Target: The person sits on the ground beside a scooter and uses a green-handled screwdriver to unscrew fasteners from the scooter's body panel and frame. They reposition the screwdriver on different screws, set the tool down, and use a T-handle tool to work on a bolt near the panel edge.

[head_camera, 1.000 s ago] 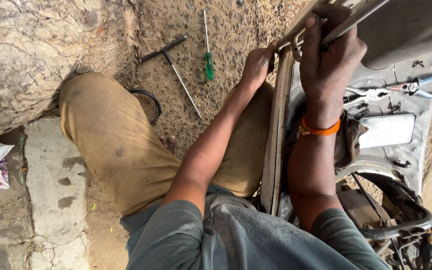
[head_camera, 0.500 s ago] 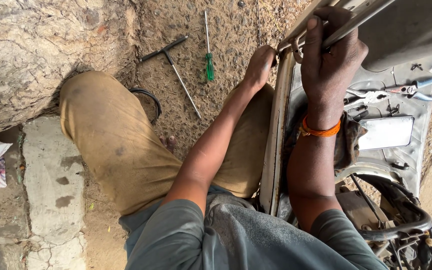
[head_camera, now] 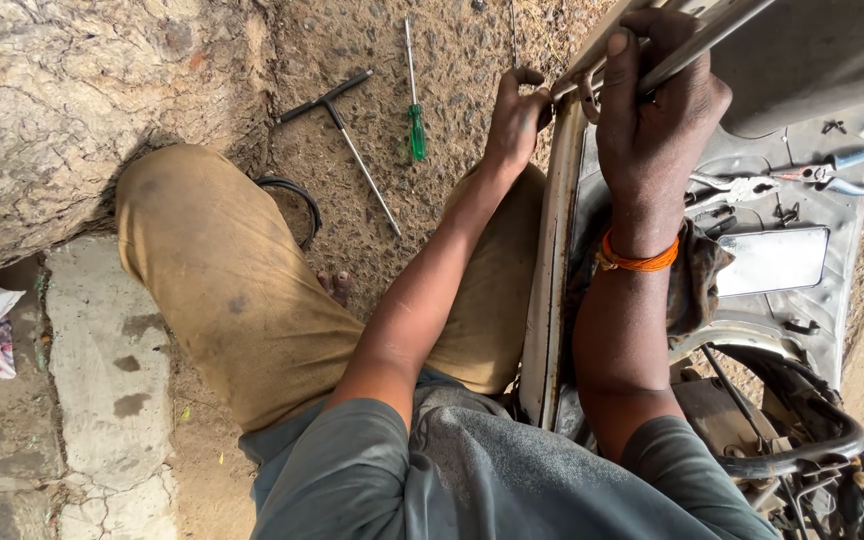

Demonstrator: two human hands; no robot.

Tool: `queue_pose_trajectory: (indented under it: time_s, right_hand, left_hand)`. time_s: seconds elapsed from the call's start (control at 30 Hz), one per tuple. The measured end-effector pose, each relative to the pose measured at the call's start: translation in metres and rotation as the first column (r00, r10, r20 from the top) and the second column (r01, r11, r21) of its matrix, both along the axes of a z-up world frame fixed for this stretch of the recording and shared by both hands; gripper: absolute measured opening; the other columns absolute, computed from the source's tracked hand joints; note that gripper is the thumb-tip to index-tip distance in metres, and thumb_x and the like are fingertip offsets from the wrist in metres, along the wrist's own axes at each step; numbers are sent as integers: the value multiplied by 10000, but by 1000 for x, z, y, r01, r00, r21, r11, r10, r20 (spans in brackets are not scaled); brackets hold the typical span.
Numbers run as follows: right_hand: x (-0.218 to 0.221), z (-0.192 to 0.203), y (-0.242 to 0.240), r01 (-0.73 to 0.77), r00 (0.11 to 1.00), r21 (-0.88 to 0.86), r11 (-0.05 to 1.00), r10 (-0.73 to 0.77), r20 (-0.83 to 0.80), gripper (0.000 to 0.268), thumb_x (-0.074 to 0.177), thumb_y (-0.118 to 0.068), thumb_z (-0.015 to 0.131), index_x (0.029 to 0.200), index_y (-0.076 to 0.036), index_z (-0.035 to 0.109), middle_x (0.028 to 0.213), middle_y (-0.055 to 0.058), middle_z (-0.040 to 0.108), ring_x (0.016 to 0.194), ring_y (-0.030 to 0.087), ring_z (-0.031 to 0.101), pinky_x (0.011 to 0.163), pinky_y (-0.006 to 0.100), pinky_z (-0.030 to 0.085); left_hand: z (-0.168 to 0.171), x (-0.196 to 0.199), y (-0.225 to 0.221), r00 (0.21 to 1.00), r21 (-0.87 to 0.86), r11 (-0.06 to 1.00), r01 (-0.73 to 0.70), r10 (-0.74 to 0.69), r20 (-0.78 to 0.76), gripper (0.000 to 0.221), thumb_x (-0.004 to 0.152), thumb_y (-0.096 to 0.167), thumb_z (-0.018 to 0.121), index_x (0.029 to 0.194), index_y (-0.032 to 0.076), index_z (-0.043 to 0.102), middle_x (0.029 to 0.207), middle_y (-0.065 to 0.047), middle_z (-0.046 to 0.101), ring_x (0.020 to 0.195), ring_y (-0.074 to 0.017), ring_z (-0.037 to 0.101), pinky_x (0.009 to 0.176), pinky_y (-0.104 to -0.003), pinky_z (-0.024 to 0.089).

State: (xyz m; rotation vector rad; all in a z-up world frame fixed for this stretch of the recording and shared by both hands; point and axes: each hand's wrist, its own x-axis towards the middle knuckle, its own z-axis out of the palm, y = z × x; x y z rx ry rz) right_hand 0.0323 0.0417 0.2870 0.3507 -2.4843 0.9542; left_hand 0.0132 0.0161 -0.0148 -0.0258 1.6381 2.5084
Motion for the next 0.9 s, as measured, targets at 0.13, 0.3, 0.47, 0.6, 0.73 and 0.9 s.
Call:
queue_pose_trajectory:
  time_s: [0.13,0.3,0.47,0.6,0.73,0.9]
  right_hand:
    - [-1,0,-1,-8,1000,5,1000,8,-5,73,1235,-74,670,1259,-10,643,811,68,715,689,77,669,585,218,445]
    - [-1,-1,-2,-4,1000,9,1000,4,-1,100,1224,-77,673,1298,-14,650,813,66,709,677,77,661,577,221,442]
    - [-2,-3,-4,-16,1000,1,1000,16,-17,101,1231,-91,653,1286,-8,636,880,78,722,717,85,683,606,223,485]
    - [-1,-5,-5,-11,1000,5,1000,11,-19,119,1238,-105,630,1302,-5,633,926,89,735,759,93,705,634,230,523]
    - [-6,-11,-10,-63,998,-82,995,62,-10,143,1236,-113,601,1330,-5,613,950,115,737,763,106,715,611,234,539]
    - [-8,-27,-30,-124,988,-175,977,138,70,169,1211,-115,572,1325,9,585,941,113,732,723,112,707,594,250,551]
  left_hand:
    - [-1,-4,6,997,27,999,-31,29,72,372,1074,304,578,1219,-38,553,993,-134,648,951,-180,599,877,-354,472]
    - [5,-7,7,993,-27,999,21,-18,115,311,1013,213,525,1228,2,447,839,-101,552,685,-174,469,541,-335,438]
    - [29,-10,-1,987,-44,999,-9,16,158,207,1043,109,539,1222,5,543,841,-119,598,714,-167,552,602,-254,488]
    - [9,-6,10,986,-113,992,-47,64,154,220,1035,174,584,1182,13,552,804,-78,617,650,-155,569,513,-260,461]
    - [53,-4,-26,912,194,973,126,-190,362,225,1023,140,579,1134,-30,676,797,-70,602,568,-118,498,452,-248,426]
    - [16,-11,-54,947,-21,1000,-1,7,320,214,982,103,573,1097,-10,714,756,-84,646,505,-111,512,391,-250,413]
